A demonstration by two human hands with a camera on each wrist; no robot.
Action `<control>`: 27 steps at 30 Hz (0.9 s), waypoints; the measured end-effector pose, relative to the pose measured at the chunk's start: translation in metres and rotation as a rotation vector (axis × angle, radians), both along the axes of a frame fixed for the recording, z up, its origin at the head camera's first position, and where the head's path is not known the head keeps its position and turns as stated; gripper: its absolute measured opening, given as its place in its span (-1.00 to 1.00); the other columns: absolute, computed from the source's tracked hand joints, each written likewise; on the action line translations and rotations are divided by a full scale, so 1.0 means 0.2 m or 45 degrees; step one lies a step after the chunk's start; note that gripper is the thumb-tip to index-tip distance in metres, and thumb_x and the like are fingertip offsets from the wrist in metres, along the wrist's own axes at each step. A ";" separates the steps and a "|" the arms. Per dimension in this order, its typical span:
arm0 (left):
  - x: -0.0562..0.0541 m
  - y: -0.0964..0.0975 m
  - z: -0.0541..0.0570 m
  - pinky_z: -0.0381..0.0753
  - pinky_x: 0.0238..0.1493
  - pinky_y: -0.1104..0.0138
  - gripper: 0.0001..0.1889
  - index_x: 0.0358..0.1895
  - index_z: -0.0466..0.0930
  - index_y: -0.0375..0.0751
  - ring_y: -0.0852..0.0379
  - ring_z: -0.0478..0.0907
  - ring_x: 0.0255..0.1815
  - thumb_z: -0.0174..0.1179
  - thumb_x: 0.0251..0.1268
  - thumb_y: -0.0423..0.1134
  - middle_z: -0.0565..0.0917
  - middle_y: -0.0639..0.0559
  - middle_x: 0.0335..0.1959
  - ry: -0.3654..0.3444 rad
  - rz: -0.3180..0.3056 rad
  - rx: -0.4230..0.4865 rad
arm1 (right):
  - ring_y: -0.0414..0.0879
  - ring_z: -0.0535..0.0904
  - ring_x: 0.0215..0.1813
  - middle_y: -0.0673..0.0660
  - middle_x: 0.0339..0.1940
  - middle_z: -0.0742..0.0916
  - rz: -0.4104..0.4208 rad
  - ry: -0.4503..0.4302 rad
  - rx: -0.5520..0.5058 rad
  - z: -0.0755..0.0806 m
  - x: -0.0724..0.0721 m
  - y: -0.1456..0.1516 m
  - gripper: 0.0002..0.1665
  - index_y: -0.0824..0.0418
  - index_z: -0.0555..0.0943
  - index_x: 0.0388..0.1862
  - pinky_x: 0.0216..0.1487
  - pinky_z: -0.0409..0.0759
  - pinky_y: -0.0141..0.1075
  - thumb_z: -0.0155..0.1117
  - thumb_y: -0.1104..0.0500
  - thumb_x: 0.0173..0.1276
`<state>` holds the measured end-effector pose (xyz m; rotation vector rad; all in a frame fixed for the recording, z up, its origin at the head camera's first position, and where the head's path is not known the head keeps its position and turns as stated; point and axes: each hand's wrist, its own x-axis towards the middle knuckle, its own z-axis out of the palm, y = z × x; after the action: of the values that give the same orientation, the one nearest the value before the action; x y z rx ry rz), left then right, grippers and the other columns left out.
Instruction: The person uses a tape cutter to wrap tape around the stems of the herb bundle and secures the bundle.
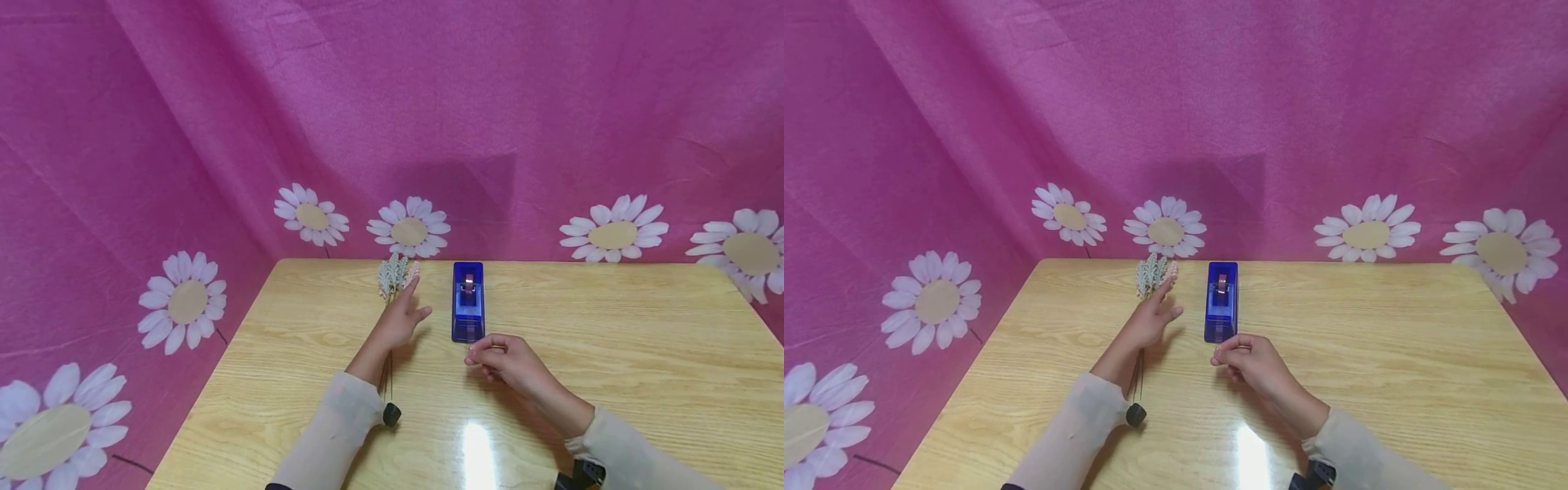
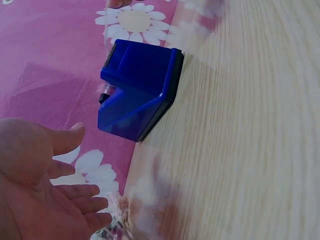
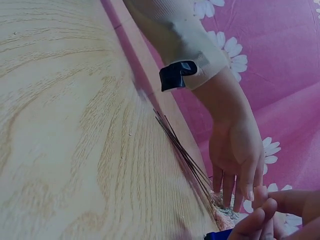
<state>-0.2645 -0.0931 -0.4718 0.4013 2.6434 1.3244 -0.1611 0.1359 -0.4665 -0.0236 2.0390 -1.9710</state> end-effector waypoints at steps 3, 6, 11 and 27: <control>0.01 -0.03 0.01 0.11 0.57 -0.09 -0.26 0.67 0.02 -0.16 -0.24 0.10 0.62 0.15 0.59 -0.18 0.18 -0.24 0.63 0.008 0.022 0.005 | -0.26 0.55 -0.45 0.02 -0.34 0.81 -0.005 -0.003 -0.009 0.00 0.00 0.00 -0.84 0.40 0.66 -0.14 -0.41 0.54 -0.41 0.28 0.28 0.48; 0.02 -0.06 0.01 0.06 0.59 -0.07 -0.26 0.66 0.02 -0.23 -0.23 0.03 0.65 0.16 0.58 -0.20 0.13 -0.26 0.64 0.006 0.058 0.026 | -0.26 0.54 -0.46 0.02 -0.35 0.81 -0.009 -0.001 -0.010 0.00 0.00 0.00 -0.86 0.40 0.66 -0.15 -0.41 0.53 -0.41 0.28 0.29 0.47; 0.04 -0.11 -0.01 0.00 0.61 -0.06 -0.24 0.64 0.03 -0.34 -0.23 -0.01 0.66 0.20 0.54 -0.25 0.09 -0.31 0.65 0.024 0.137 0.036 | -0.26 0.53 -0.46 0.03 -0.35 0.81 -0.011 0.006 -0.009 0.00 0.00 0.00 -0.87 0.40 0.65 -0.16 -0.41 0.52 -0.41 0.27 0.30 0.47; 0.10 -0.19 -0.11 0.22 0.52 -0.08 -0.05 0.61 -0.04 -0.48 -0.35 0.24 0.53 0.40 0.33 -0.31 0.20 -0.42 0.54 -0.050 0.306 0.087 | -0.24 0.53 -0.46 0.02 -0.35 0.81 -0.003 -0.002 -0.047 0.00 0.00 0.00 -0.87 0.40 0.64 -0.14 -0.41 0.51 -0.40 0.28 0.30 0.46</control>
<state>-0.2441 -0.1320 -0.4933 0.0655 2.6865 1.4759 -0.1605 0.1359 -0.4673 -0.0280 2.0021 -2.0094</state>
